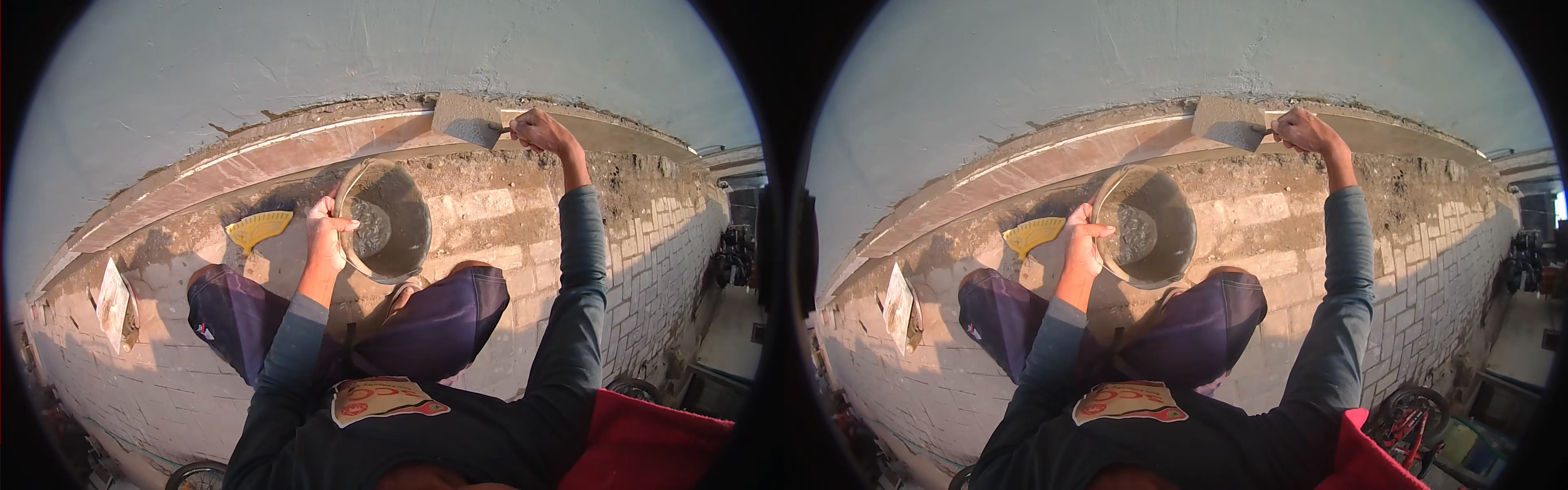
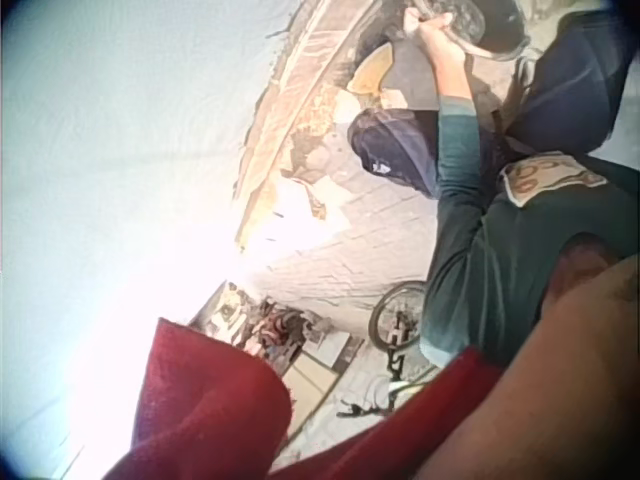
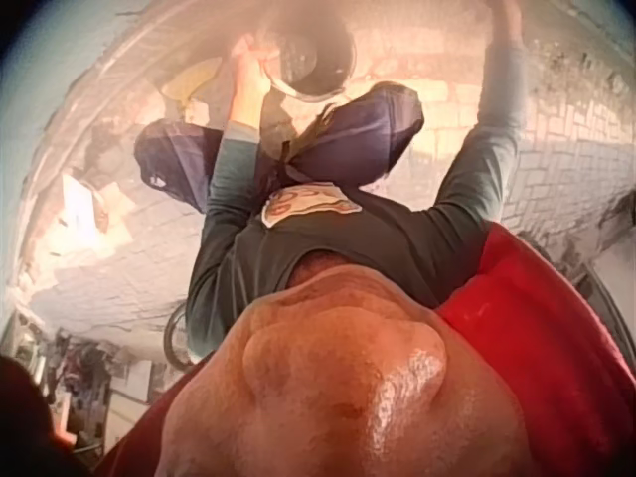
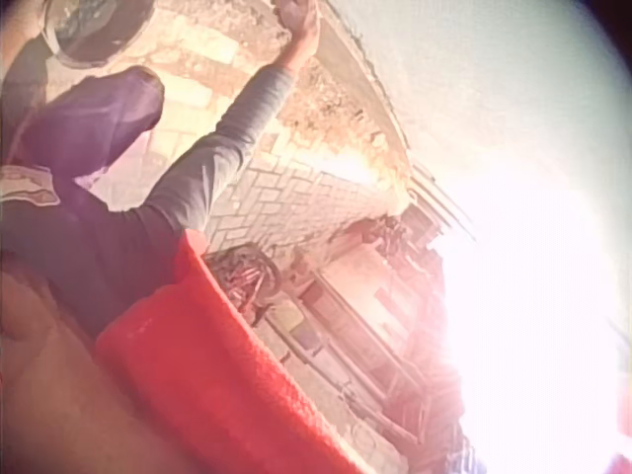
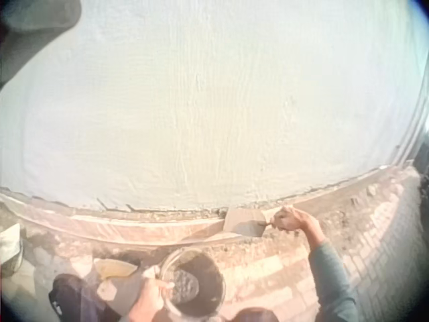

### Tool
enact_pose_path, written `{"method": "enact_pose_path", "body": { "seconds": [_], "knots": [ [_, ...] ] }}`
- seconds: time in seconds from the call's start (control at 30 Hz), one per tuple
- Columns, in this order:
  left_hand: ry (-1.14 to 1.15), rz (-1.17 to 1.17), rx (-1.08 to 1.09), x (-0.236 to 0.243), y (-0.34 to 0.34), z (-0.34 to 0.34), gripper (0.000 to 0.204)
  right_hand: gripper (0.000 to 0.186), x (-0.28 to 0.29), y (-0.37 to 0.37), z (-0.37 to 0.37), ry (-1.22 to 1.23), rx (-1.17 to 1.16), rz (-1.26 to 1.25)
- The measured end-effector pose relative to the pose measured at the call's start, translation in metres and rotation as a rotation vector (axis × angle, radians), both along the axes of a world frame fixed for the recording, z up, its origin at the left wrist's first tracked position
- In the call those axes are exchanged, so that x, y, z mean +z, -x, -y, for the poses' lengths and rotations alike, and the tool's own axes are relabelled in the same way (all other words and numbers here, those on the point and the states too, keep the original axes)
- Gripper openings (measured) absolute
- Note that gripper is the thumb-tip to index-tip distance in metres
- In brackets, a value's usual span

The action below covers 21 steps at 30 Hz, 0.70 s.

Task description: Applying mortar or plaster to a wall using a trowel.

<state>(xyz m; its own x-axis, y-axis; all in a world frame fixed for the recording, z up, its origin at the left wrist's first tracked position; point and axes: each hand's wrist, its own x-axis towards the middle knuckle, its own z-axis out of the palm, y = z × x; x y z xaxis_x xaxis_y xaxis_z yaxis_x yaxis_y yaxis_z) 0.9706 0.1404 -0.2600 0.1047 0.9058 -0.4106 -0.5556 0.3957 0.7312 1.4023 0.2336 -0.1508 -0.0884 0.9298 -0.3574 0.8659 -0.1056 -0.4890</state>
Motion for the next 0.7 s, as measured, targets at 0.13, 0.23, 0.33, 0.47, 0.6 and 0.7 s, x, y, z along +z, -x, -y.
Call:
{"method": "enact_pose_path", "body": {
  "seconds": [0.13, 0.23, 0.33, 0.47, 0.6, 0.7],
  "knots": [
    [-0.039, 0.015, 0.022, 0.004, -0.022, -0.004, 0.033, 0.035, -0.007, 0.000, 0.040, -0.078, -0.039, -0.174],
    [-0.027, 0.013, 0.034, 0.007, -0.035, -0.009, 0.034, 0.029, -0.017, 0.027, 0.066, -0.363, 0.184, -0.098],
    [-0.097, -0.018, 0.019, 0.015, -0.042, -0.009, 0.033, 0.024, -0.026, 0.073, 0.088, -0.501, 0.384, 0.205],
    [-0.243, -0.047, -0.104, 0.015, -0.056, -0.007, 0.070, 0.017, -0.089, 0.124, 0.093, -0.667, 0.434, 0.416],
    [-0.328, -0.188, -0.130, 0.025, -0.065, 0.009, 0.073, 0.019, -0.115, 0.165, 0.103, -0.324, 0.411, 0.366],
    [-0.375, -0.191, -0.116, 0.031, -0.058, 0.014, 0.074, 0.020, -0.111, 0.169, 0.114, -0.095, 0.353, 0.221]
  ]
}}
